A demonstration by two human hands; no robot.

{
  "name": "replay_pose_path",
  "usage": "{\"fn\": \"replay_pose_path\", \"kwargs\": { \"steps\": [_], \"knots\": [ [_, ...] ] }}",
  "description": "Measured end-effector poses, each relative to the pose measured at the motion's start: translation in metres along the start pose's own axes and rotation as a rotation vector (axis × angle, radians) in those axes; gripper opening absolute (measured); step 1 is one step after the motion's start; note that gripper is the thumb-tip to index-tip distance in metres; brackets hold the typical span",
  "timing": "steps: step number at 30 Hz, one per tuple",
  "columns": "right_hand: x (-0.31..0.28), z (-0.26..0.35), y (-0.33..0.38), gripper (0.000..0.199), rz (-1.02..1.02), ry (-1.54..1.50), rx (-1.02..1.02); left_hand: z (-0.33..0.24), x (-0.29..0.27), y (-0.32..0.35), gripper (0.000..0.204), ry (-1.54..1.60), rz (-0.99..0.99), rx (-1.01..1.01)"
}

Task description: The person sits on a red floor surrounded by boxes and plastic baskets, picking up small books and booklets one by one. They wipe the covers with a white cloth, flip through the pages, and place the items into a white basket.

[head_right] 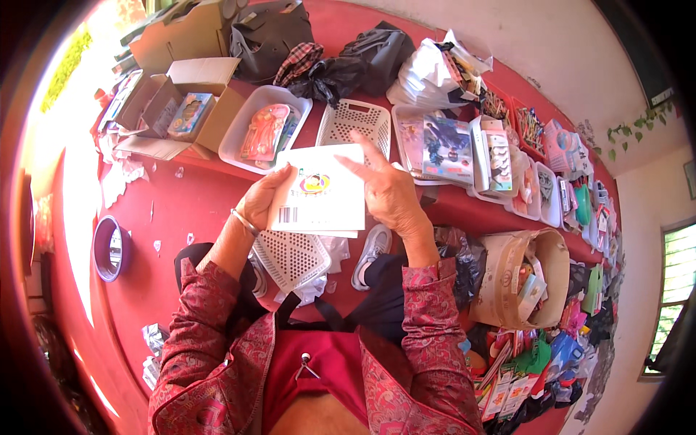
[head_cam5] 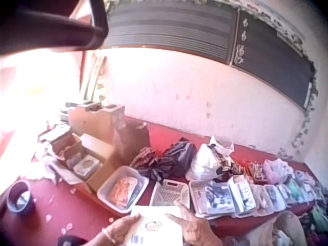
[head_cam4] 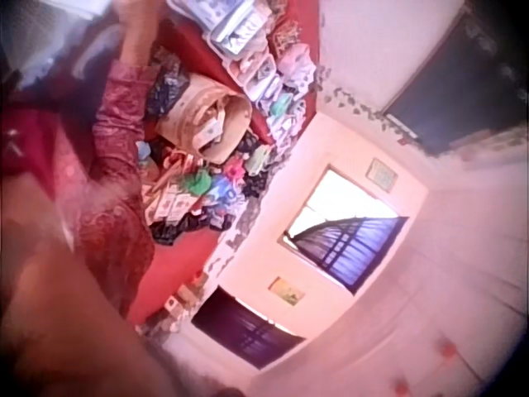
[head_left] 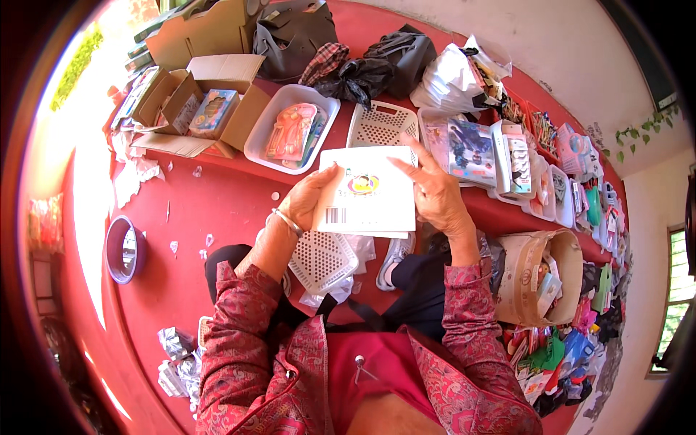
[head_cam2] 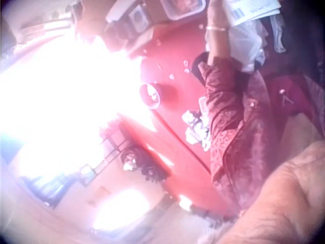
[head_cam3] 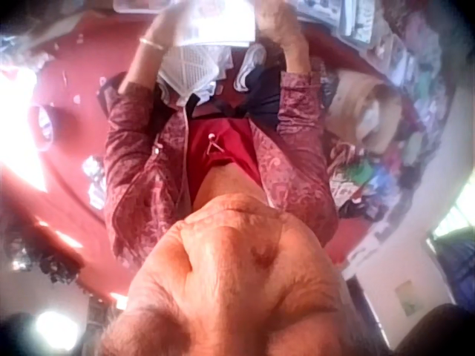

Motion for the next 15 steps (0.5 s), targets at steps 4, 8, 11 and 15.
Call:
{"fn": "replay_pose_path", "kwargs": {
  "steps": [4, 8, 11, 15],
  "knots": [
    [-0.003, 0.007, 0.004, 0.034, 0.191, -0.018, 0.008, -0.012, -0.003, 0.009, 0.054, 0.105, 0.1, -0.116],
    [0.007, -0.004, 0.003, 0.022, -0.096, -0.19, -0.037, -0.017, -0.019, 0.003, 0.062, 0.07, 0.159, -0.084],
    [0.003, -0.003, 0.004, 0.016, -0.049, -0.351, 0.244, -0.01, 0.001, 0.006, 0.07, -0.125, -0.238, -0.048],
    [0.012, -0.012, 0.006, 0.018, 0.006, -0.82, 0.508, -0.014, 0.001, 0.006, 0.064, -0.671, -0.277, 0.258]
  ]
}}
Point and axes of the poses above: each hand's wrist, its own y-axis away from the middle knuckle, its own x-axis out of the palm, z = x × y, the point moved 1 cm from there along -y, towards the middle knuckle, and after that the axes turned 6 degrees about z, right-handed, at the moved point
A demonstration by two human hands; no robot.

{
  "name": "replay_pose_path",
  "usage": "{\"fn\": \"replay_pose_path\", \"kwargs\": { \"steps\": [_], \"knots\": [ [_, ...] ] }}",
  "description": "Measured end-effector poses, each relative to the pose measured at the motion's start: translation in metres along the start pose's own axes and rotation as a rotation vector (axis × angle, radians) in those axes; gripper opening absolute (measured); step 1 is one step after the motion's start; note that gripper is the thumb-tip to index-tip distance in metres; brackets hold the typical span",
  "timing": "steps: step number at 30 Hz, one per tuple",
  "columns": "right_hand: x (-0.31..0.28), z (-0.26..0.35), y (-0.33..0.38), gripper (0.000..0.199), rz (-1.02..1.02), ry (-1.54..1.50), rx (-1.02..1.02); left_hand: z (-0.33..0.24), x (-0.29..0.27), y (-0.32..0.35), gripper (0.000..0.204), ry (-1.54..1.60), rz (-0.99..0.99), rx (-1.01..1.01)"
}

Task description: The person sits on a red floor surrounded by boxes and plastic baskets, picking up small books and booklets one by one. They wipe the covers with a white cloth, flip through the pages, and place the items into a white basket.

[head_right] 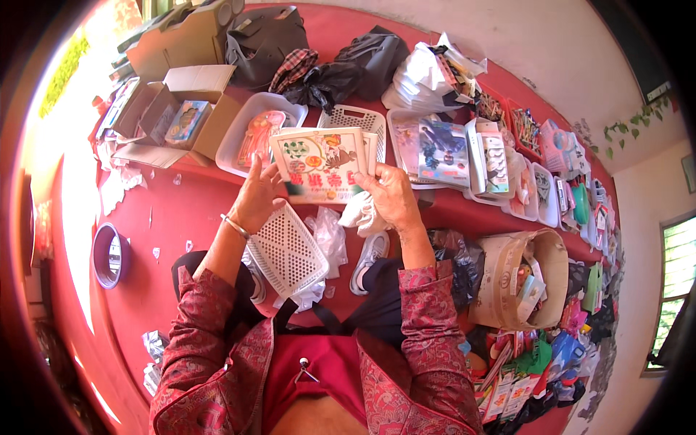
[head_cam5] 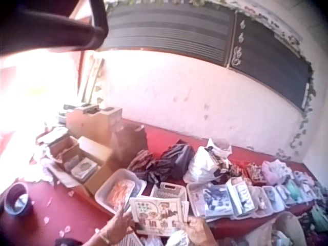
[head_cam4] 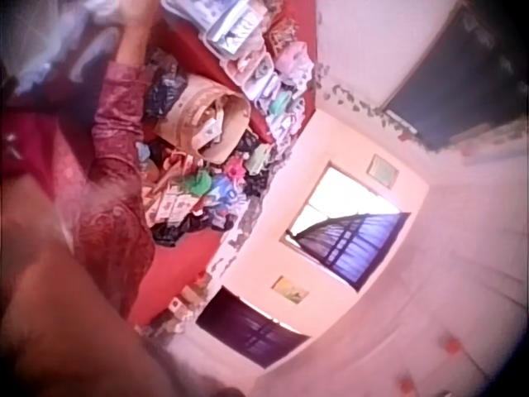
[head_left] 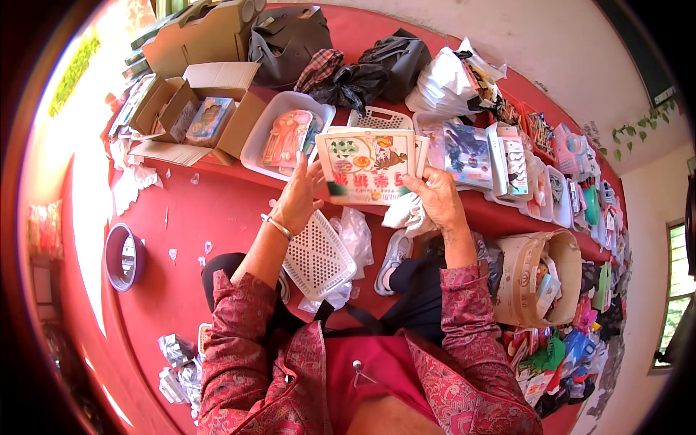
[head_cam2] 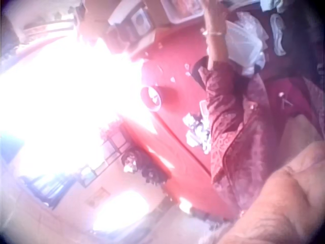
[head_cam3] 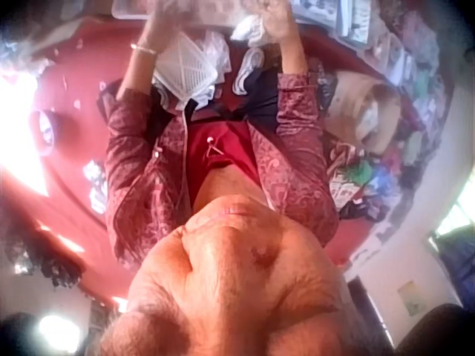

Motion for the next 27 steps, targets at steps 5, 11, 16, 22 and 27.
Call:
{"fn": "replay_pose_path", "kwargs": {
  "steps": [5, 11, 16, 22, 27],
  "knots": [
    [0.01, -0.014, -0.002, 0.023, 0.078, -0.357, 0.245, 0.0, 0.006, 0.005, 0.036, -0.266, 0.013, 0.155],
    [0.001, -0.005, -0.001, 0.024, 0.124, -0.508, 0.194, 0.002, -0.001, -0.002, 0.024, 0.118, 0.002, 0.194],
    [-0.021, -0.008, -0.001, 0.024, 0.033, -0.614, 0.128, -0.023, -0.012, 0.003, 0.023, 0.35, -0.102, 0.265],
    [-0.035, -0.01, -0.002, 0.025, 0.007, -0.607, 0.086, -0.031, -0.022, 0.008, 0.022, 0.285, -0.173, 0.268],
    [-0.039, -0.005, 0.002, 0.024, -0.062, -0.632, 0.118, -0.032, -0.017, 0.012, 0.022, 0.332, -0.114, 0.199]
  ]
}}
Point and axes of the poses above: each hand's wrist, its own y-axis away from the middle knuckle, its own x-axis out of the palm, z = x × y, the point moved 1 cm from there along -y, towards the middle knuckle, and after that the axes turned 6 degrees about z, right-handed, at the moved point
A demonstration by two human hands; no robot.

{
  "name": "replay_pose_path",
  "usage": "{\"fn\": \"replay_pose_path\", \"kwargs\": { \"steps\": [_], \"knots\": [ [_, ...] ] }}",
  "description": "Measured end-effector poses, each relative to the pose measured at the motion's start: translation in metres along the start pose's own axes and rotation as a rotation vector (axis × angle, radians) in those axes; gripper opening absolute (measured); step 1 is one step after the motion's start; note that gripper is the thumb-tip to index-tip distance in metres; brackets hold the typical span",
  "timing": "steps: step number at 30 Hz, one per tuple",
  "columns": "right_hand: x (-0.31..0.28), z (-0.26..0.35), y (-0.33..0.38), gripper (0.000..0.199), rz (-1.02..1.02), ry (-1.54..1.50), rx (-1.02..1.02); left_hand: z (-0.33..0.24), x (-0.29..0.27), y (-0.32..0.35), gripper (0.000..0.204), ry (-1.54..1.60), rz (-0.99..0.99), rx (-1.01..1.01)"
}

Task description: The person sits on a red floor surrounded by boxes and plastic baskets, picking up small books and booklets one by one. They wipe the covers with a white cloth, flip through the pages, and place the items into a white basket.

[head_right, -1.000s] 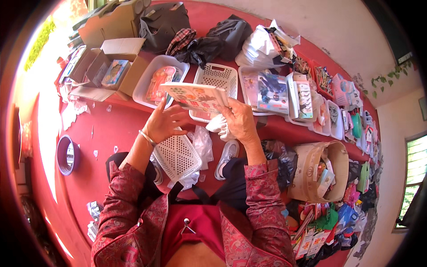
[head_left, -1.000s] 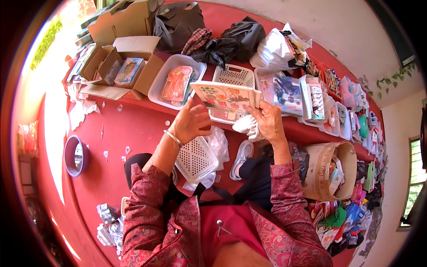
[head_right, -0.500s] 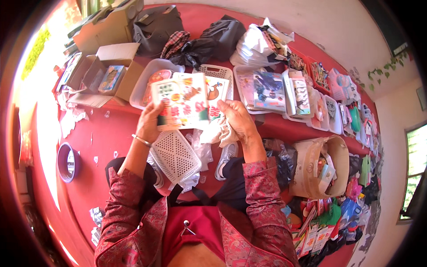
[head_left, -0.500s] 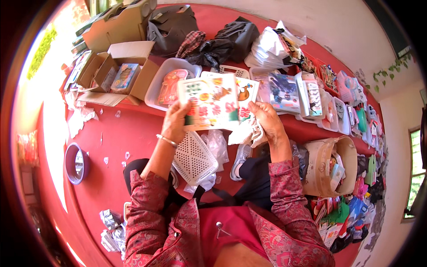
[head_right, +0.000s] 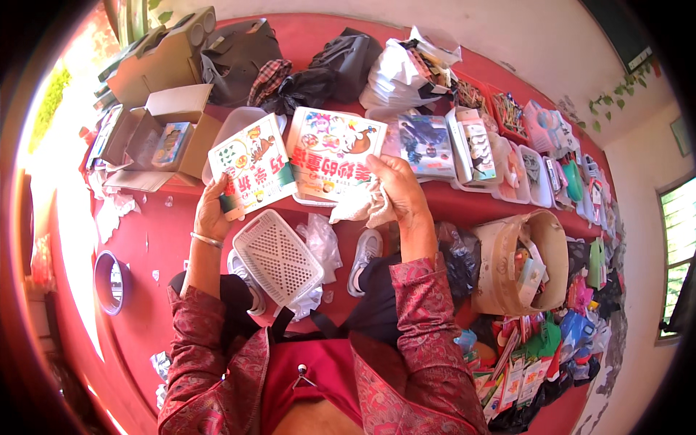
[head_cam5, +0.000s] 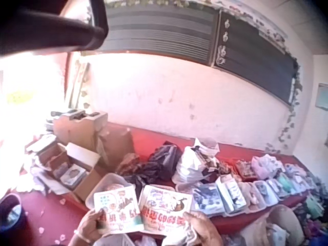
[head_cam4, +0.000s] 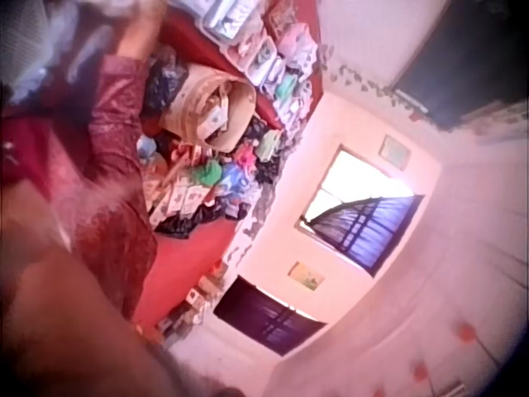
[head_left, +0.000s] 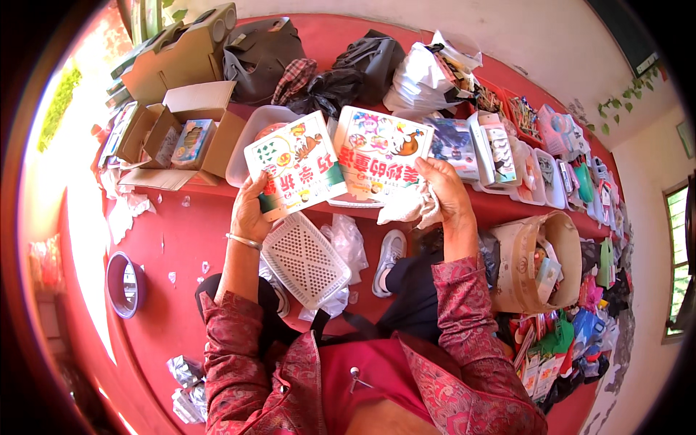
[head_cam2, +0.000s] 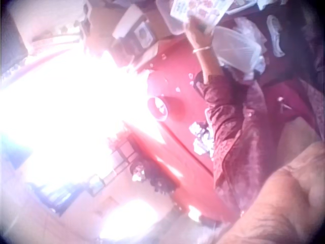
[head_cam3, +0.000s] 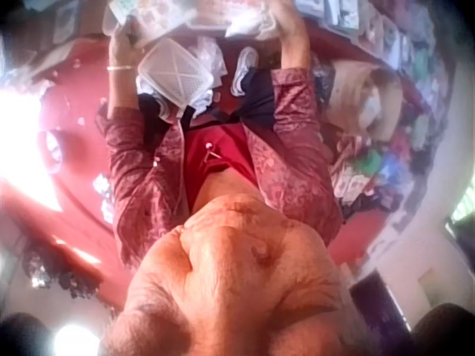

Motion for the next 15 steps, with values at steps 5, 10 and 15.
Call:
{"fn": "replay_pose_path", "kwargs": {
  "steps": [5, 10, 15],
  "knots": [
    [0.003, 0.003, -0.001, 0.024, 0.023, 0.032, 0.045, -0.001, 0.003, 0.003, 0.025, 0.023, 0.062, -0.021],
    [0.018, -0.008, 0.003, 0.023, 0.11, 0.006, 0.117, 0.009, 0.006, -0.001, 0.024, 0.107, 0.115, -0.19],
    [0.034, -0.03, 0.002, 0.02, 0.204, -0.04, 0.175, 0.014, 0.005, 0.002, 0.024, 0.019, 0.127, -0.215]
  ]
}}
Point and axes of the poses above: each hand's wrist, its own y-axis away from the middle knuckle, its own x-axis out of the palm, z = x × y, the point moved 1 cm from there along -y, towards the middle knuckle, and after that the axes turned 6 degrees about z, right-handed, at the moved point
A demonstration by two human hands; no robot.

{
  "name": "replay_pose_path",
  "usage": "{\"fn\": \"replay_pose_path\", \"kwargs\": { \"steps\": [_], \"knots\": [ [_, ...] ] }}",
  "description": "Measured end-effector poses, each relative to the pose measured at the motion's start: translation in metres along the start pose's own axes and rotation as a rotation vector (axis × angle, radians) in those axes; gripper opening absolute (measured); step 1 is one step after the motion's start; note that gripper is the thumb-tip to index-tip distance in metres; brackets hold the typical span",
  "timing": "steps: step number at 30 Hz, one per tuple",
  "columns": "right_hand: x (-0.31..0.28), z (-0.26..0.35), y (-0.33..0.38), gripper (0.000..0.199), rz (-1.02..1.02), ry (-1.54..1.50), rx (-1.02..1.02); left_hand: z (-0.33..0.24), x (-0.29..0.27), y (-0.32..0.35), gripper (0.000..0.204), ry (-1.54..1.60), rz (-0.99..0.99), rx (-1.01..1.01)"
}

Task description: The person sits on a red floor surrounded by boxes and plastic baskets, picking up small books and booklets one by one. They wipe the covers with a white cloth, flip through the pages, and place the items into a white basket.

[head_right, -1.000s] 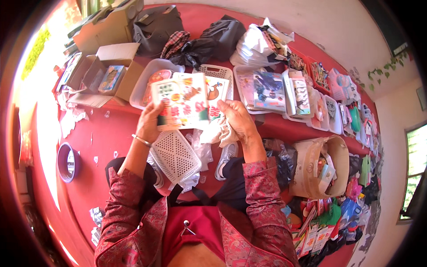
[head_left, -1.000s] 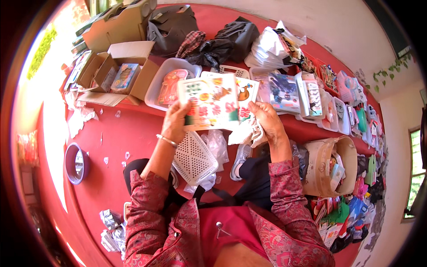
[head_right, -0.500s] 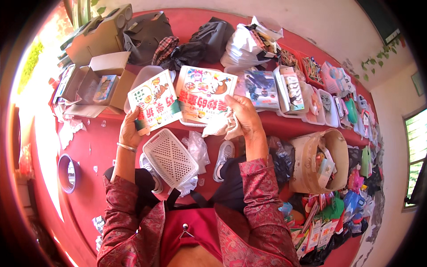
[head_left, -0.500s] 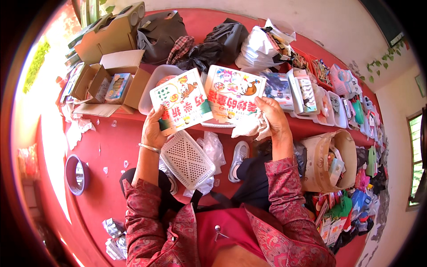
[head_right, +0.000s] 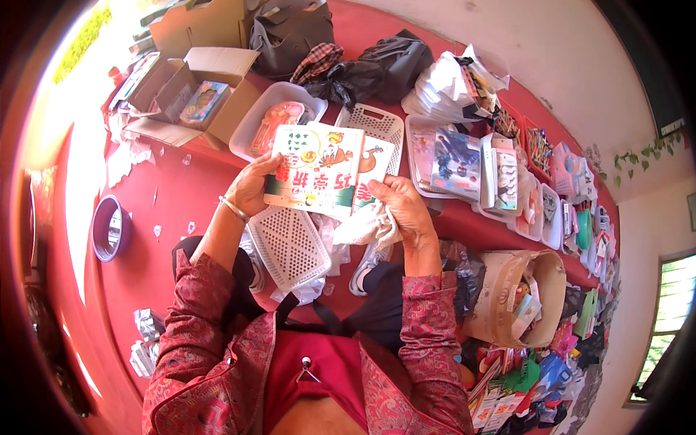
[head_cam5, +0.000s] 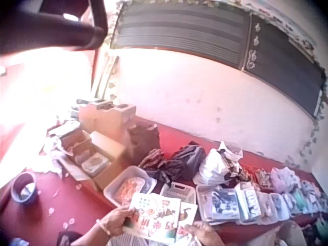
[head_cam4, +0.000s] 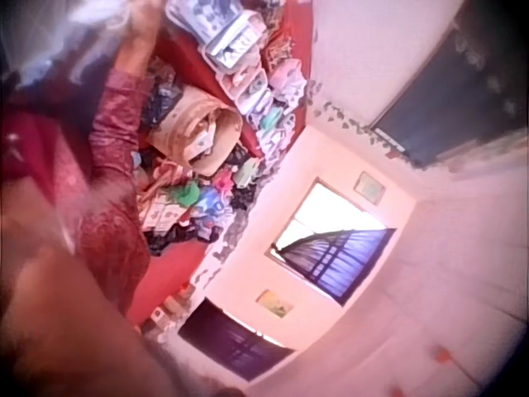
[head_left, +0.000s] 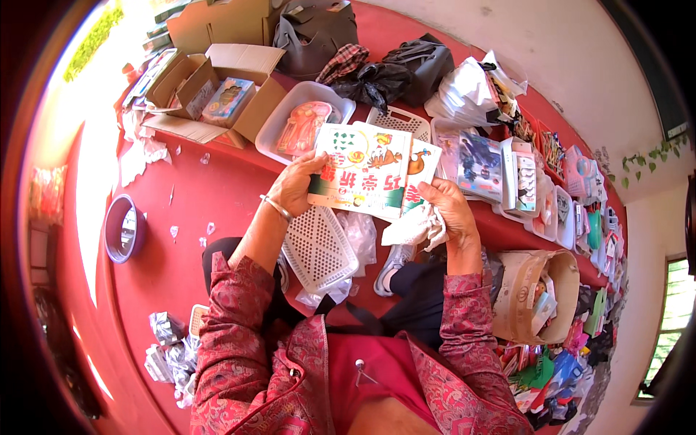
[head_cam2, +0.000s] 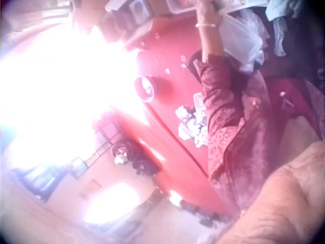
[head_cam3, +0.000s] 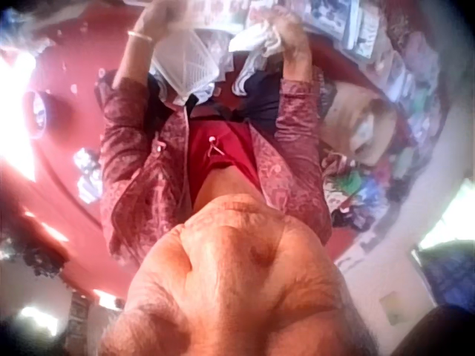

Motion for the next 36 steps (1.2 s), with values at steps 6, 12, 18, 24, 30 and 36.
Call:
{"fn": "replay_pose_path", "kwargs": {
  "steps": [6, 12, 18, 24, 30, 36],
  "knots": [
    [0.008, 0.0, 0.006, 0.022, 0.1, 0.157, 0.065, -0.007, 0.007, 0.004, 0.023, -0.141, -0.023, 0.062],
    [-0.038, 0.025, 0.017, 0.054, 0.257, 0.34, 0.109, -0.015, 0.007, 0.012, 0.031, -0.414, 0.134, -0.067],
    [-0.018, 0.012, -0.002, 0.066, 0.334, 0.474, 0.184, -0.008, 0.026, 0.013, 0.035, -0.796, 0.384, -0.228],
    [0.011, -0.016, -0.01, 0.04, 0.302, 0.132, 0.407, -0.005, 0.028, 0.009, 0.041, -0.857, 0.397, -0.243],
    [0.01, -0.013, -0.006, 0.029, 0.228, 0.06, 0.233, -0.009, 0.008, -0.003, 0.04, -0.818, 0.188, -0.105],
    [-0.021, 0.007, -0.009, 0.025, 0.01, -0.117, -0.234, -0.014, -0.038, -0.021, 0.054, -0.18, -0.219, 0.162]
  ]
}}
Point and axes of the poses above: each hand's wrist, its own y-axis away from the middle knuckle, its own x-axis out of the palm, z = x × y, the point moved 1 cm from there along -y, towards the middle knuckle, and after that the axes turned 6 degrees about z, right-handed, at the moved point
